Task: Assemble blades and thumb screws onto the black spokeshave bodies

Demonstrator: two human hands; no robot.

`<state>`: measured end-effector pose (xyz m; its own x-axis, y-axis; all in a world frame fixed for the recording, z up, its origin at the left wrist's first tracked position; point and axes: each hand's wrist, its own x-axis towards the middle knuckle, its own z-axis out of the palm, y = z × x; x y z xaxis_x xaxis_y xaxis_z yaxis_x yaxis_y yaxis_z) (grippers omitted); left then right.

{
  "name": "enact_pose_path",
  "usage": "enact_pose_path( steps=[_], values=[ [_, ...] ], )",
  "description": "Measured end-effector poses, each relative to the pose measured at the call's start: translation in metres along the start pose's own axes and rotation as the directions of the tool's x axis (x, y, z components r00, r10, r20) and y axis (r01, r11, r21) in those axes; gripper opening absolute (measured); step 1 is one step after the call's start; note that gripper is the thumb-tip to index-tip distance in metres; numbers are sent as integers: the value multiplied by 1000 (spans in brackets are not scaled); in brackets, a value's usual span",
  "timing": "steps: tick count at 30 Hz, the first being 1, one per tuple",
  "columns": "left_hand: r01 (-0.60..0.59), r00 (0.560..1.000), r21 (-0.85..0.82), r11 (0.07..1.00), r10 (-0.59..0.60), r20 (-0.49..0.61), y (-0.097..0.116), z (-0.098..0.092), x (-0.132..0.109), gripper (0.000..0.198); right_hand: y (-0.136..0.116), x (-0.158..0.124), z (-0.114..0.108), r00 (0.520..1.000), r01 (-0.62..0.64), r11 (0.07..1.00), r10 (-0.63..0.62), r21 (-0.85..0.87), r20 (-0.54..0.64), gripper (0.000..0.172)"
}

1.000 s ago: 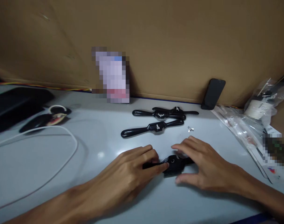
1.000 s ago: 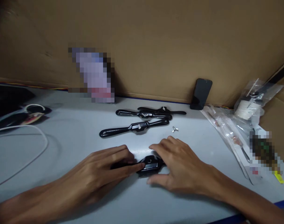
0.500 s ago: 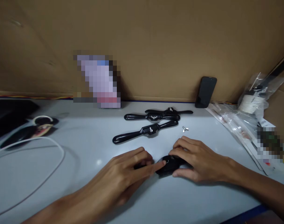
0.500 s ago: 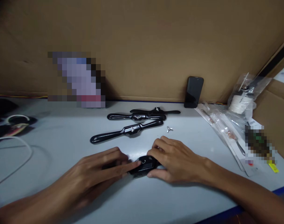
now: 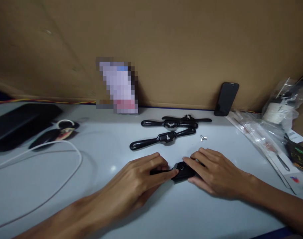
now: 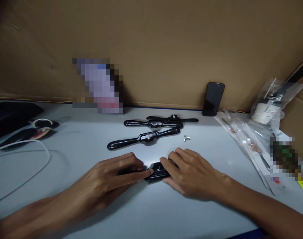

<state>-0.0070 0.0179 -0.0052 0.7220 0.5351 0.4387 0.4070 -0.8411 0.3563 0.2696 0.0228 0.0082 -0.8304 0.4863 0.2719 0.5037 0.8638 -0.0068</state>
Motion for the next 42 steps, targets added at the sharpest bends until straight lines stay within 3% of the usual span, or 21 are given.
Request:
enact_pose_path(
  steps=[2,5,7,9,11,14,19,25,30,38,42],
  values=[
    [4,1000,0,1000,-4,10,0,-1,1,37,-3,0,-1,1000,-7,1000,7,-15,2,41],
    [24,999,-10,1000,-24,33,0,0,0,36,4,0,-5,995,-55,988,67,147,-74,40],
    [30,999,-22,999,-29,30,-1,2,-2,37,19,0,-8,960,-159,946,215,284,-181,30],
    [36,999,-29,999,-35,26,-2,4,-4,38,38,0,-9,883,-319,882,410,346,-230,18],
    [40,999,-30,999,-39,31,-3,6,-5,39,55,0,-8,818,-475,815,548,333,-175,12],
    [41,998,-22,999,-41,38,-2,5,-4,44,68,1,-1,784,-584,768,617,261,-61,15],
    [-9,1000,28,1000,8,9,2,-1,3,40,56,2,6,822,-534,793,568,293,-41,4],
    [-30,1000,72,997,31,0,2,2,1,47,31,9,-5,807,-465,705,586,536,-70,4],
    [-31,999,106,994,32,-9,2,4,0,43,-1,15,-11,874,-329,766,469,552,-129,20],
    [-8,1000,98,995,6,16,4,2,3,42,-18,16,-1,937,-160,901,267,404,-226,25],
    [58,998,18,998,-57,-34,5,5,3,33,-15,17,4,953,-38,986,86,165,-290,40]
  ],
)
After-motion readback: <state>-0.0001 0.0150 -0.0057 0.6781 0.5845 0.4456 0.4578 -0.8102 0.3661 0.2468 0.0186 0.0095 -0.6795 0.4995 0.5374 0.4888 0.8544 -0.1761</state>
